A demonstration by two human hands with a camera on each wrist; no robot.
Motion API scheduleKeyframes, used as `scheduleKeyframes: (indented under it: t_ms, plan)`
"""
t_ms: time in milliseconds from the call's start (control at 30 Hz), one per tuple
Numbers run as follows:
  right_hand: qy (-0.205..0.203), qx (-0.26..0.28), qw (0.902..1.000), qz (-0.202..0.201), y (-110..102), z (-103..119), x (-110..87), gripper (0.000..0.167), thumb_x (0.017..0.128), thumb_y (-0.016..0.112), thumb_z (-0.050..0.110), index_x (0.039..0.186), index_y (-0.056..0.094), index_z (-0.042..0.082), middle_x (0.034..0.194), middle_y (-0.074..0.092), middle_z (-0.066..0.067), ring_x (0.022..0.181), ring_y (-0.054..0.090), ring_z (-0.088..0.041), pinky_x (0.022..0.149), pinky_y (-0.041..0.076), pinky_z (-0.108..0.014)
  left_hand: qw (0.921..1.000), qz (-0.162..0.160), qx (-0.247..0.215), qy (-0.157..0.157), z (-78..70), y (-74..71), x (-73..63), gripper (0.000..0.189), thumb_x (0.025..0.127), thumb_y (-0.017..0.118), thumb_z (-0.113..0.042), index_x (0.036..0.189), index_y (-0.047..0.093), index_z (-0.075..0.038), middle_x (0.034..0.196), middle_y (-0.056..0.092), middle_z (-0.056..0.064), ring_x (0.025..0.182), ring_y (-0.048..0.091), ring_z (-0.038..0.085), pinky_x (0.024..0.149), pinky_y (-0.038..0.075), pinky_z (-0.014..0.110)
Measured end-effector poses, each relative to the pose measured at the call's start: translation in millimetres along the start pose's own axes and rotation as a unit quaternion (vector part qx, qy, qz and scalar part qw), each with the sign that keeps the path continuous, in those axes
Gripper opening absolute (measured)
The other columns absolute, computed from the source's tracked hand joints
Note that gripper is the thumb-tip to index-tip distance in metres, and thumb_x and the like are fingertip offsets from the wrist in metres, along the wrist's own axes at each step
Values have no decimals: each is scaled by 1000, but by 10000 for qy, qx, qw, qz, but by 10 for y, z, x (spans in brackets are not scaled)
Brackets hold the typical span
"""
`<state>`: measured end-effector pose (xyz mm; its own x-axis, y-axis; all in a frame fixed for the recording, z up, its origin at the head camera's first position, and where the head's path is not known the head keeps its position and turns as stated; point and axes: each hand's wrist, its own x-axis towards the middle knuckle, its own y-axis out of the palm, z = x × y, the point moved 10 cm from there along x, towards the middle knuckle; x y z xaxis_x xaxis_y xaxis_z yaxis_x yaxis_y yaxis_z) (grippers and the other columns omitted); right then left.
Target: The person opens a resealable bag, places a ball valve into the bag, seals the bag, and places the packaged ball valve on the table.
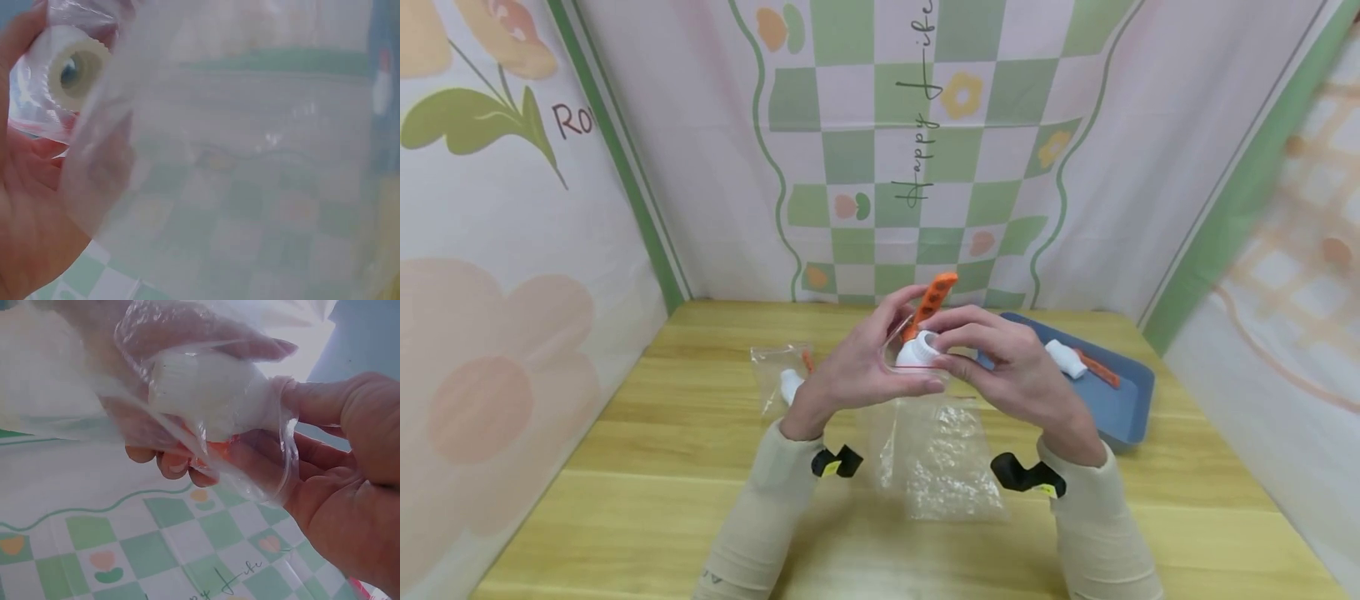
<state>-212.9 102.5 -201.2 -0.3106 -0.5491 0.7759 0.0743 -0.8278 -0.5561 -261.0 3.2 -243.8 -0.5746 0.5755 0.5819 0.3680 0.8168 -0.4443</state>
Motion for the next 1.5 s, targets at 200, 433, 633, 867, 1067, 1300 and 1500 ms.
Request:
scheduleKeyframes:
  t_ms: [200,433,633,867,1067,1300,1500]
  plan:
    - [6,71,9997,238,52,22,11,15,92,67,14,103,71,4,116,67,-16,113,62,-14,81,50,-13,9969,120,-726,-263,29,30,-17,100,80,79,-4,154,14,-18,125,54,15,105,59,18,79,58,32]
    - [123,-637,9972,-372,-47,41,49,27,97,61,27,105,70,2,115,64,-18,109,61,-20,91,47,-14,9950,-313,-896,-295,11,-75,-28,98,80,77,1,152,13,-16,111,54,15,83,62,18,69,57,30]
    - [685,-832,9941,-111,-54,-13,-7,26,99,59,28,113,68,8,89,58,0,75,52,-5,69,44,-16,9953,-684,-643,-216,-10,-169,-35,97,78,79,1,150,17,-17,101,49,12,74,54,16,60,51,23]
    - [903,-334,9932,650,96,-52,-28,19,90,66,-1,105,66,11,79,60,8,65,54,-1,60,48,-15,9945,-1036,-38,-165,1,-225,-38,81,81,78,-2,144,28,-9,88,50,12,71,47,16,58,40,21]
    - [1062,-439,9922,472,127,-76,3,17,89,63,-9,100,63,5,84,64,-1,69,63,-5,60,53,-18,9916,-1283,49,-152,4,-263,-28,69,82,75,2,137,33,0,85,53,15,71,48,16,60,41,21]
    - [1286,-702,9892,78,21,-109,-15,17,93,58,-8,104,58,5,75,63,2,57,58,-2,49,44,-15,9904,-1320,161,-382,39,-253,-14,55,87,73,-8,130,40,-5,80,50,6,72,47,14,60,41,21]
    - [815,-797,9933,-175,-57,-81,-3,16,90,59,-12,99,56,0,79,62,-1,64,57,-6,57,44,-12,9859,-1538,417,-502,58,-281,-26,36,87,75,-14,110,48,-5,87,53,6,71,53,11,65,49,22]
